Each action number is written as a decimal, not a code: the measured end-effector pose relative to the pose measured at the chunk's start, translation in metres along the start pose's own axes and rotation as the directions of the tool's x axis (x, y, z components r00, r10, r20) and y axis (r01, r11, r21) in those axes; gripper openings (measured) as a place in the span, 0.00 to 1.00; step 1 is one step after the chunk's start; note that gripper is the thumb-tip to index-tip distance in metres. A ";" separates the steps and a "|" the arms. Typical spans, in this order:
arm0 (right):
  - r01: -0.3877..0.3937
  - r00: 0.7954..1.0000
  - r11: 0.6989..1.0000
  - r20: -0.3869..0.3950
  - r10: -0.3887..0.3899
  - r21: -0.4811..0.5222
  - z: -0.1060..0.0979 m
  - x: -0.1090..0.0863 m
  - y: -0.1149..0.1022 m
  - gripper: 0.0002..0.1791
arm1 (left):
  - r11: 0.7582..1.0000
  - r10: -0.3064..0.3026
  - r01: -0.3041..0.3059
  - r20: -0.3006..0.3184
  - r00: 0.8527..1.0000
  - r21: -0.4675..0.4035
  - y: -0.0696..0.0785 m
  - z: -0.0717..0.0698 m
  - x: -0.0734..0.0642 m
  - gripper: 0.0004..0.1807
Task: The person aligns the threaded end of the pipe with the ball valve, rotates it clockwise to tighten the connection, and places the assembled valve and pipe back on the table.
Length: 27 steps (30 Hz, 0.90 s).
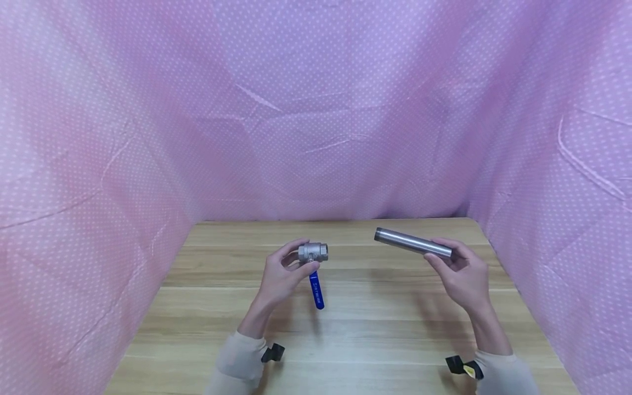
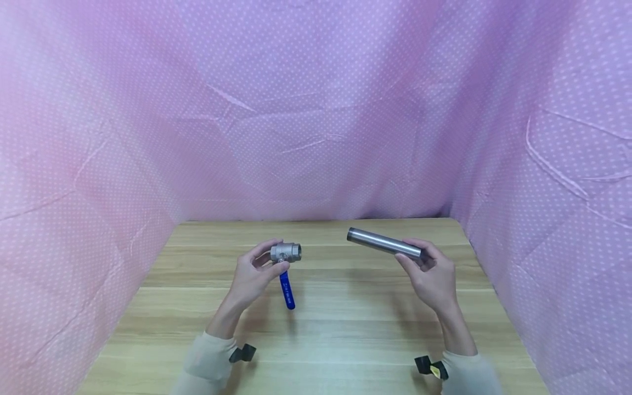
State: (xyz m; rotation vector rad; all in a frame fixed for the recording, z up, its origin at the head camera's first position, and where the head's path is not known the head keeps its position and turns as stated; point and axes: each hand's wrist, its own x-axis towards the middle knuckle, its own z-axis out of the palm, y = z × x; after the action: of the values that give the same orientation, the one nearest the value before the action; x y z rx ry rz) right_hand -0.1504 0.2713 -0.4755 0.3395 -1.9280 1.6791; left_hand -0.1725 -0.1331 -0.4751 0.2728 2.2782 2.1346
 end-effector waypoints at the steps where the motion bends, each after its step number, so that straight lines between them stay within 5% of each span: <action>1: 0.021 1.000 1.000 0.006 -0.021 0.018 0.001 0.000 -0.002 0.23 | 1.000 0.007 -0.007 -0.003 1.000 -0.002 0.002 0.001 -0.001 0.35; 9: 0.155 0.986 0.973 0.031 -0.162 0.171 0.011 0.000 -0.013 0.25 | 0.999 0.044 -0.044 -0.017 0.999 -0.031 0.011 0.008 -0.007 0.36; 19: 0.202 0.972 0.956 0.077 -0.223 0.214 0.024 -0.002 -0.029 0.26 | 0.993 0.103 -0.103 -0.013 0.995 -0.061 0.020 0.016 -0.014 0.37; 27: 0.262 0.945 0.913 0.110 -0.309 0.313 0.031 -0.004 -0.040 0.27 | 0.984 0.152 -0.155 -0.041 0.988 -0.093 0.029 0.021 -0.024 0.37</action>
State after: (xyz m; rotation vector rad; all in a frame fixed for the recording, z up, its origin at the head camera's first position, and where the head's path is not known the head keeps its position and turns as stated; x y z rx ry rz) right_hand -0.1329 0.2333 -0.4464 0.8514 -1.6310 1.7793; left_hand -0.1429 -0.1138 -0.4501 0.4270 2.2322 2.3306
